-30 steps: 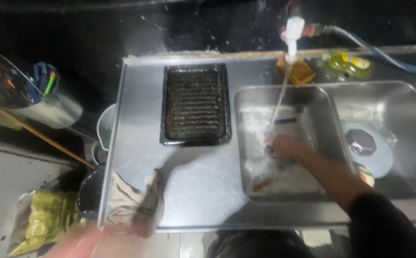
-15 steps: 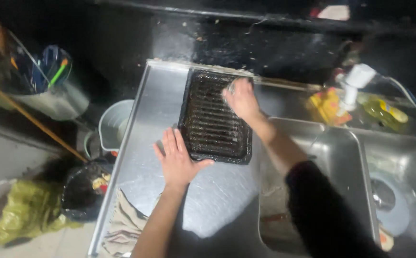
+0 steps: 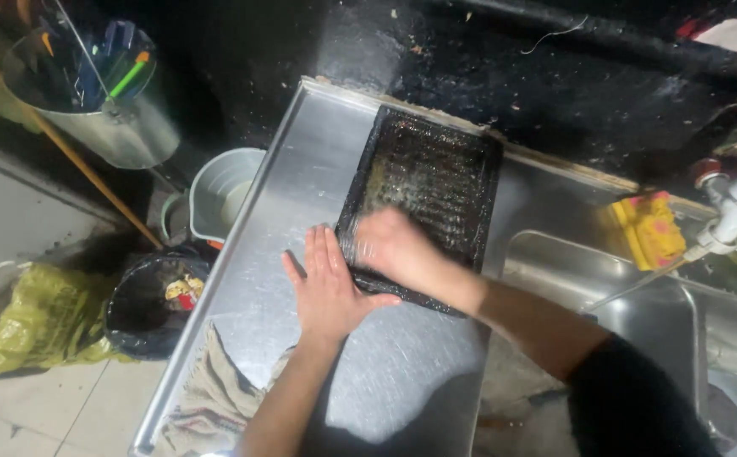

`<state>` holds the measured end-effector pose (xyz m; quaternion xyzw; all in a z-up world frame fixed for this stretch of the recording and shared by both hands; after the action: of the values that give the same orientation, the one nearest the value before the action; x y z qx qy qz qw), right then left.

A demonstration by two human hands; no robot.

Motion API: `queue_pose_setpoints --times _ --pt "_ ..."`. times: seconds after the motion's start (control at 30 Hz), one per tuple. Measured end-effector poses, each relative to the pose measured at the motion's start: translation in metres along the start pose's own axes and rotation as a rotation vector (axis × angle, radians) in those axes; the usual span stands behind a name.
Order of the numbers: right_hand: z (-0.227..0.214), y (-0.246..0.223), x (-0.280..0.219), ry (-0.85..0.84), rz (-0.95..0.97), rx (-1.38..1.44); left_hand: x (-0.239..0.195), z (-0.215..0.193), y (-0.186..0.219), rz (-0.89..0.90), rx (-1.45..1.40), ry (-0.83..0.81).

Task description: Clean used grill plates and the surrounding workspace in a kitchen environment.

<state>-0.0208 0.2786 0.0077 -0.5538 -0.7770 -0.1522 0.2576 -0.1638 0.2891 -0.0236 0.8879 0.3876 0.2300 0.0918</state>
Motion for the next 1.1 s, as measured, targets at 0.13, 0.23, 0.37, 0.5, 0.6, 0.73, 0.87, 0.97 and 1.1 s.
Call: queue_pose_setpoints --times 0.13,0.23,0.37,0.5,0.6,0.73,0.87,0.97,1.1 --pt "0.014 0.064 0.019 0.031 -0.207 0.095 -0.001 0.001 -0.005 -0.067 0.010 -0.095" --pt "0.059 0.147 0.023 -0.235 0.250 -0.161 -0.001 0.001 -0.005 -0.018 0.008 -0.085" --pt "0.016 0.088 0.062 -0.134 0.140 -0.240 0.000 0.008 -0.004 -0.014 0.021 -0.085" --pt "0.038 0.114 0.052 -0.172 0.187 -0.242 -0.004 0.003 -0.004 -0.030 -0.010 -0.093" --pt "0.073 0.136 0.034 -0.152 0.256 -0.217 -0.001 0.002 -0.004 -0.031 0.012 -0.099" --pt "0.039 -0.005 0.018 -0.248 0.052 0.029 -0.004 0.017 -0.006 0.001 0.004 -0.105" --pt "0.080 0.143 0.034 -0.032 0.296 -0.233 -0.010 0.012 -0.004 0.039 0.025 -0.004" --pt "0.041 0.115 0.045 -0.031 0.480 -0.444 0.014 0.001 0.001 0.046 -0.011 -0.011" --pt "-0.046 -0.051 -0.050 -0.033 0.147 0.044 -0.004 0.000 -0.002 0.062 -0.008 0.015"
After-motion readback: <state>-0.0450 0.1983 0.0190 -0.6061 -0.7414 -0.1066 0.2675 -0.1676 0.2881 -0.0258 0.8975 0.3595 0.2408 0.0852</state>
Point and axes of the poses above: each hand's wrist, its own x-axis towards the middle knuckle, its own z-axis out of the palm, y = z × x, the point moved 7 cm from there along x, towards the middle knuckle
